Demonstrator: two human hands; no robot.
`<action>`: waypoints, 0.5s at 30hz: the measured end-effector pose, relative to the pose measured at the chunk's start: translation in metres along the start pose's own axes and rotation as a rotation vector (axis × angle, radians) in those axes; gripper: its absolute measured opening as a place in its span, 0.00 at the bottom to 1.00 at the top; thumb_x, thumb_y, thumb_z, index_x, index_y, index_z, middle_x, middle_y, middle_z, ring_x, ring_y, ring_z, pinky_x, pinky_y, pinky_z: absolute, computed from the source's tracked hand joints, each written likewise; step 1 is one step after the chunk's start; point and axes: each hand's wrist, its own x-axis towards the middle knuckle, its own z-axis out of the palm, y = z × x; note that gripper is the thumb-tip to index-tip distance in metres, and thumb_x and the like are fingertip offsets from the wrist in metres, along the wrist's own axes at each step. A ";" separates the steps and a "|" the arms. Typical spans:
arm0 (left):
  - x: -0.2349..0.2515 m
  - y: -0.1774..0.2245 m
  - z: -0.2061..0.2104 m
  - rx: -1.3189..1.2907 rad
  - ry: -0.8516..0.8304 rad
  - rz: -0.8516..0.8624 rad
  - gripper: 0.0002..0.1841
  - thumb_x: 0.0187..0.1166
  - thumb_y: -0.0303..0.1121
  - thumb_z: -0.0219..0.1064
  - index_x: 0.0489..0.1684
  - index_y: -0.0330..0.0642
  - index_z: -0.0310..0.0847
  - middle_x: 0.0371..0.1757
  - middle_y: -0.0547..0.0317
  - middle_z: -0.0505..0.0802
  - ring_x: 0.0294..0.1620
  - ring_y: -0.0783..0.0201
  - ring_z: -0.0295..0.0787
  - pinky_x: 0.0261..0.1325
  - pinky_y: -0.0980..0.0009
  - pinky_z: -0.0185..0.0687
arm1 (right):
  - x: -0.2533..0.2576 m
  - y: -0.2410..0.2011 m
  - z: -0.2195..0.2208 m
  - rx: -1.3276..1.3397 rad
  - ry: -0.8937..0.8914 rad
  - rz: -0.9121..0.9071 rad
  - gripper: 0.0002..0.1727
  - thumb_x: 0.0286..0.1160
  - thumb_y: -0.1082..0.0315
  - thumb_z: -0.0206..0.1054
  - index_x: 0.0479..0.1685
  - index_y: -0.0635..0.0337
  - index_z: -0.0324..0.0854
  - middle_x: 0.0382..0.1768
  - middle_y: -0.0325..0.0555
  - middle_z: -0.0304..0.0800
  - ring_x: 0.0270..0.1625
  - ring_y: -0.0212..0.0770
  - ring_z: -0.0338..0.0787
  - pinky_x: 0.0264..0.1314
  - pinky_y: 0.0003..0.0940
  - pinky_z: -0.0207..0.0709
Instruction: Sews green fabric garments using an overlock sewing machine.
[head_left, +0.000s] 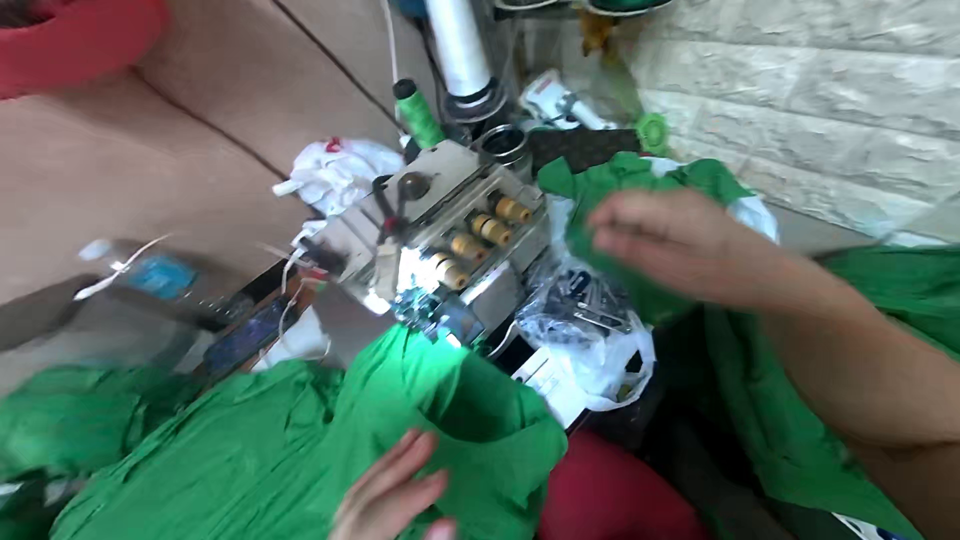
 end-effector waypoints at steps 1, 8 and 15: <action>0.008 0.003 0.017 0.014 -0.021 0.016 0.17 0.86 0.47 0.64 0.68 0.55 0.84 0.78 0.74 0.84 0.85 0.71 0.71 0.88 0.65 0.66 | -0.005 -0.019 0.017 0.037 -0.118 -0.122 0.14 0.87 0.60 0.57 0.44 0.55 0.86 0.26 0.33 0.85 0.26 0.26 0.82 0.27 0.25 0.79; 0.000 -0.008 0.049 -0.200 -0.058 -0.174 0.14 0.80 0.43 0.72 0.38 0.39 0.87 0.32 0.68 0.92 0.35 0.84 0.86 0.40 0.84 0.84 | -0.002 -0.057 0.078 0.485 -0.534 -0.328 0.14 0.86 0.55 0.62 0.50 0.56 0.83 0.22 0.31 0.79 0.23 0.18 0.75 0.25 0.14 0.68; -0.052 -0.016 -0.028 -0.061 0.113 -0.295 0.08 0.81 0.47 0.69 0.40 0.57 0.90 0.37 0.82 0.93 0.39 0.87 0.88 0.45 0.86 0.85 | -0.001 -0.023 0.108 0.908 -0.665 -0.048 0.08 0.69 0.61 0.77 0.37 0.52 0.85 0.29 0.17 0.86 0.35 0.09 0.82 0.39 0.08 0.76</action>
